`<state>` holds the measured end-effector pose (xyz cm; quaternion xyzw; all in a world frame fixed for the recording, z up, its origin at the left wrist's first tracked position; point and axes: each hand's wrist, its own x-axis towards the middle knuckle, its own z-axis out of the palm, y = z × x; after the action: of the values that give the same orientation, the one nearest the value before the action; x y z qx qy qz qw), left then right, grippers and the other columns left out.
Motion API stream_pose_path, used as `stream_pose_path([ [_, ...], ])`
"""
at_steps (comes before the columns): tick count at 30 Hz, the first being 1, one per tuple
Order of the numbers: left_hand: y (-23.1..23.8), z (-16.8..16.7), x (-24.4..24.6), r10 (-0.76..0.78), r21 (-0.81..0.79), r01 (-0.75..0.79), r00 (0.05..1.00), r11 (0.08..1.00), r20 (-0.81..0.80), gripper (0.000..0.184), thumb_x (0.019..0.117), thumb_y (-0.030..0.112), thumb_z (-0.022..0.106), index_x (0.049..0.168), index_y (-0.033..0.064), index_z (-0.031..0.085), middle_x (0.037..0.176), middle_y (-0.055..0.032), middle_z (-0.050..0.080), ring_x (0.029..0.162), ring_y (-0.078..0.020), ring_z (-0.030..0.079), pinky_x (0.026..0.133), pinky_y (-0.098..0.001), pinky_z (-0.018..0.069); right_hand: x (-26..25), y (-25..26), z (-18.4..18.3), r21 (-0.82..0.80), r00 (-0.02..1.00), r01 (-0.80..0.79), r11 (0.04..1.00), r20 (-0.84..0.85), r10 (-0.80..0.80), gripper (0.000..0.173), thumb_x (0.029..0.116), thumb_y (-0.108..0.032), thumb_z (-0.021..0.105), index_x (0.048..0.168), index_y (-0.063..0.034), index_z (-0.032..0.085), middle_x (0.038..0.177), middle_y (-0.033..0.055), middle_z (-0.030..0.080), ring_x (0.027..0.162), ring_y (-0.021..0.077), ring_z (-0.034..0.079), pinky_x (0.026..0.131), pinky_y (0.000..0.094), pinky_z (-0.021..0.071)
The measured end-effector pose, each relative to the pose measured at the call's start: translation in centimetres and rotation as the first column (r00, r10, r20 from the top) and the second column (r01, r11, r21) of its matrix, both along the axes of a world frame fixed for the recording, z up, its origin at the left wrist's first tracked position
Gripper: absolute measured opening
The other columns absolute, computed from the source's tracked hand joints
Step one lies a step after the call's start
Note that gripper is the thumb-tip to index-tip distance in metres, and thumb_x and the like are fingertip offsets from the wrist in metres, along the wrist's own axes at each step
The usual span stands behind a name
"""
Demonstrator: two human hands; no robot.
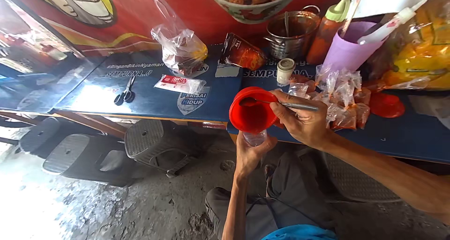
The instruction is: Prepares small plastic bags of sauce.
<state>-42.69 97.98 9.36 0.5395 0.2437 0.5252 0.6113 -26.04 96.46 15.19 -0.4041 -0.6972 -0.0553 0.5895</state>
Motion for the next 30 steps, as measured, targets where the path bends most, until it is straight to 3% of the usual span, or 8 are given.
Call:
stream_pose_path([
  [8, 0.4, -0.2, 0.0, -0.020, 0.017, 0.021, 1.000, 1.000, -0.018, 0.049, 0.0733, 0.006, 0.084, 0.111, -0.0056, 0.056, 0.088, -0.0086, 0.072, 0.079, -0.0133, 0.072, 0.074, -0.0295, 0.0623, 0.3, -0.1, -0.3, 0.054, 0.999, -0.012, 0.998, 0.043, 0.010, 0.028, 0.0968, -0.003, 0.064, 0.121, 0.0104, 0.069, 0.095, 0.0139, 0.076, 0.078, 0.0063, 0.069, 0.073, 0.0196, 0.0589],
  [12, 0.5, 0.0, 0.0, -0.030, 0.002, 0.030, 1.000, 1.000, -0.008, 0.044, 0.0737, 0.004, 0.083, 0.108, -0.0047, 0.056, 0.082, -0.0076, 0.071, 0.069, -0.0120, 0.070, 0.065, -0.0279, 0.0609, 0.3, -0.1, -0.4, 0.056, 0.999, -0.017, 0.998, 0.039, 0.015, 0.028, 0.0968, -0.002, 0.065, 0.120, 0.0111, 0.069, 0.095, 0.0141, 0.075, 0.076, 0.0054, 0.069, 0.072, 0.0192, 0.0585],
  [15, 0.5, 0.0, -0.1, -0.039, 0.006, 0.039, 0.999, 0.999, -0.014, 0.045, 0.0739, 0.004, 0.083, 0.109, -0.0046, 0.056, 0.085, -0.0075, 0.072, 0.074, -0.0122, 0.071, 0.071, -0.0284, 0.0619, 0.3, 0.0, -0.4, 0.056, 0.999, -0.020, 0.998, 0.038, 0.018, 0.028, 0.0970, -0.003, 0.065, 0.121, 0.0112, 0.069, 0.096, 0.0144, 0.076, 0.078, 0.0056, 0.069, 0.073, 0.0194, 0.0588],
  [19, 0.7, 0.1, 0.0, -0.047, 0.005, 0.048, 0.999, 0.999, -0.006, 0.042, 0.0746, 0.004, 0.083, 0.106, -0.0040, 0.057, 0.082, -0.0073, 0.071, 0.069, -0.0119, 0.070, 0.067, -0.0280, 0.0610, 0.4, 0.1, -0.5, 0.071, 0.999, -0.014, 0.997, 0.041, 0.011, 0.028, 0.0966, -0.002, 0.065, 0.120, 0.0112, 0.069, 0.093, 0.0138, 0.075, 0.076, 0.0053, 0.068, 0.072, 0.0190, 0.0582],
  [24, 1.1, 0.4, 0.1, -0.057, 0.015, 0.057, 0.998, 0.998, -0.028, 0.042, 0.0755, 0.005, 0.082, 0.108, -0.0031, 0.057, 0.084, -0.0073, 0.072, 0.073, -0.0123, 0.071, 0.071, -0.0286, 0.0616, 0.5, 0.2, -0.4, 0.098, 0.998, 0.007, 0.995, 0.063, -0.013, 0.028, 0.0965, -0.003, 0.065, 0.120, 0.0114, 0.069, 0.091, 0.0141, 0.075, 0.075, 0.0061, 0.067, 0.071, 0.0188, 0.0574],
  [30, 1.7, 0.8, 0.2, -0.064, 0.013, 0.065, 0.995, 0.998, -0.072, 0.037, 0.0764, 0.005, 0.081, 0.106, -0.0015, 0.060, 0.081, -0.0063, 0.071, 0.070, -0.0119, 0.070, 0.068, -0.0279, 0.0610, 0.7, 0.6, -0.2, 0.184, 0.991, 0.038, 0.982, 0.122, -0.061, 0.027, 0.0958, -0.003, 0.065, 0.119, 0.0108, 0.070, 0.088, 0.0144, 0.075, 0.076, 0.0097, 0.069, 0.070, 0.0201, 0.0572],
])
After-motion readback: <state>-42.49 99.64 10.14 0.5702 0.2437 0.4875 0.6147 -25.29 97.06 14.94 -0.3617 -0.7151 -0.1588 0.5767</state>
